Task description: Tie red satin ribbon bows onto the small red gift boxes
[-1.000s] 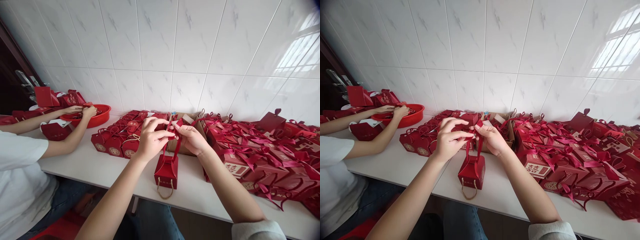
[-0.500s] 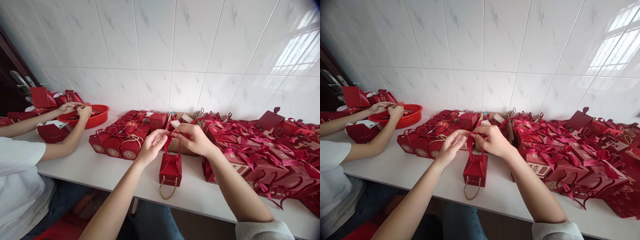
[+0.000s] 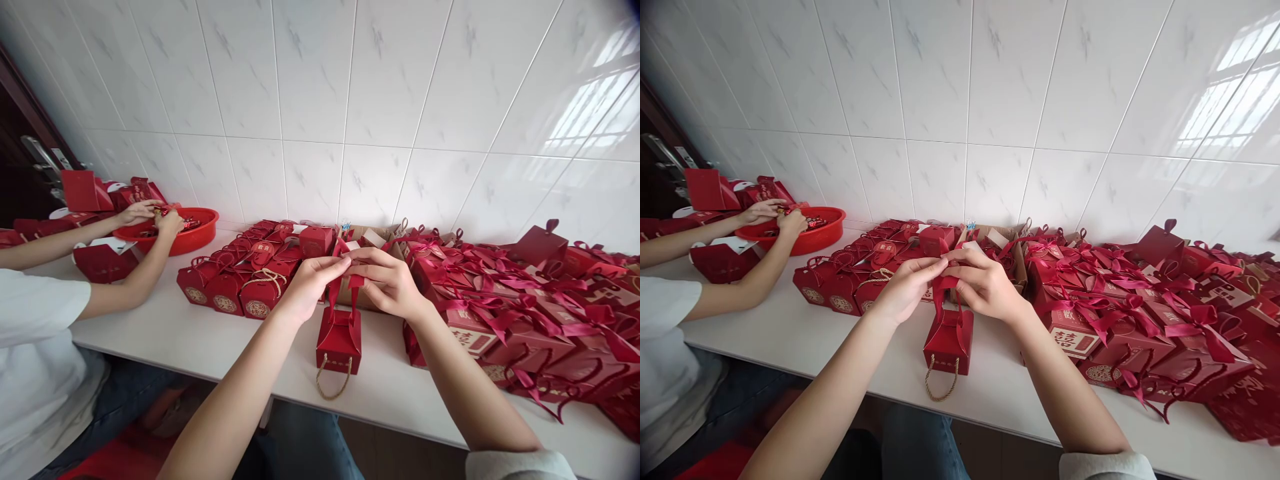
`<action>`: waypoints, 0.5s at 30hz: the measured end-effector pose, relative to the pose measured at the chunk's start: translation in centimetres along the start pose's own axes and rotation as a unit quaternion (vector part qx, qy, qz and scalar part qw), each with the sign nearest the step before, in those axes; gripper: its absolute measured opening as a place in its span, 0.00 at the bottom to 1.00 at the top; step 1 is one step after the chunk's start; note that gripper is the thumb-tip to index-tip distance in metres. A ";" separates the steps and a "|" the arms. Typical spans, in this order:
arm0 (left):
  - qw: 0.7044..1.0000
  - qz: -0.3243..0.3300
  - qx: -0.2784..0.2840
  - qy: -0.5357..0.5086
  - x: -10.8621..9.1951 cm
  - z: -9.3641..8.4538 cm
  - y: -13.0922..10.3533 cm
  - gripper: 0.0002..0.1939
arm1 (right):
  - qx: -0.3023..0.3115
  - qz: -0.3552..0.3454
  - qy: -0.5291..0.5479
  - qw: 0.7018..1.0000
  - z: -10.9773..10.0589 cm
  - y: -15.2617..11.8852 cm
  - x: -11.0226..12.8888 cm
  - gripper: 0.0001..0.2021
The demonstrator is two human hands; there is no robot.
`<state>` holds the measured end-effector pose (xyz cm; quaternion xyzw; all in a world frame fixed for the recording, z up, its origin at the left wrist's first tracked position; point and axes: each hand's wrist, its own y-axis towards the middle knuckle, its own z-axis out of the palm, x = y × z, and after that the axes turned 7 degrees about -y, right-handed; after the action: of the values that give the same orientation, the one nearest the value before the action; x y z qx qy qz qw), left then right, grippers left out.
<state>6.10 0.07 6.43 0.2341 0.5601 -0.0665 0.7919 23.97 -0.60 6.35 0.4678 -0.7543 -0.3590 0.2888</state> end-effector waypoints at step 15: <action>0.984 -0.043 -0.113 -0.127 1.4 -2.9 2.0 0.07 | -0.003 0.161 0.146 0.976 2.2 -8.2 2.1 0.10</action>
<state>4.86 3.34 4.97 0.1082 0.4683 -0.0659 0.8744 25.50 -4.37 -1.37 0.3869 -0.7683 -0.2374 0.4513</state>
